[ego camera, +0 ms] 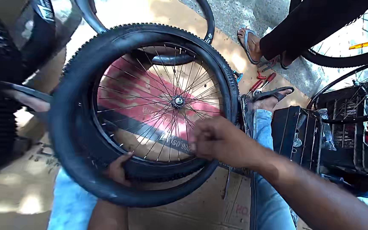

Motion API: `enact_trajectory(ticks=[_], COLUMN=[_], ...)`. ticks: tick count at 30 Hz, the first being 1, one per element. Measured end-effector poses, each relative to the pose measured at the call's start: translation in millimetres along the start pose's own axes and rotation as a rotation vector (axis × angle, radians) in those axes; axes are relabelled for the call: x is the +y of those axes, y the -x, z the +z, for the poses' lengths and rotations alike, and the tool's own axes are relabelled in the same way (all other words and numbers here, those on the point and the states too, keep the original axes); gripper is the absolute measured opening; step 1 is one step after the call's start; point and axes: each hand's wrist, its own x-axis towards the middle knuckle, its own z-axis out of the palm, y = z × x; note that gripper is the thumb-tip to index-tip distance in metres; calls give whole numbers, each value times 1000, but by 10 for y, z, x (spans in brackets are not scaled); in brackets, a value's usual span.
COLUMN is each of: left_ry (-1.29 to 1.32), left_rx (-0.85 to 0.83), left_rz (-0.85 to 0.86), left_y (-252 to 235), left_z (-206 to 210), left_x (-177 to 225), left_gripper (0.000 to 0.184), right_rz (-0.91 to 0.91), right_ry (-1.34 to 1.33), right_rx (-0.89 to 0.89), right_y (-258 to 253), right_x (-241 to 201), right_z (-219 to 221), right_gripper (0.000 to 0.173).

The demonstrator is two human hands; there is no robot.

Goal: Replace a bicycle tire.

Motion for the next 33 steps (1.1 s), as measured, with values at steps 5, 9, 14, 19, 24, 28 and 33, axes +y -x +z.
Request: enact_trajectory(ticks=[5,9,14,19,24,28,33], left_ry=[-84,-117,-229,-58,-65,-29,-19], left_rx=[142,141,174,229,308,400,401], left_rz=[-54,-92,-71,-18,-109,-169,-200], left_y=[-799,-658,-403,-408,-392,-445,-478], left_z=[-488,-396,-259,-169,-253,-213,-210], left_x=[-770,-645,-449,-470,-521,-462,-425], left_gripper=[32,38,44,44,50,59,65], right_rz=[880,715,314,20,-129,-279,-261], right_ry=[-150,500,984,1112,836,638,600], right_rx=[572,759,329,-69,132,470,368], right_y=[1175,1059,394,291,-99,-971,-1857], right_x=[2029,2253,2314,1978,736,-349,-1105], right_z=[867,1372,1103,498,503,719,800], right_gripper=[43,97,76,35,38,38,37])
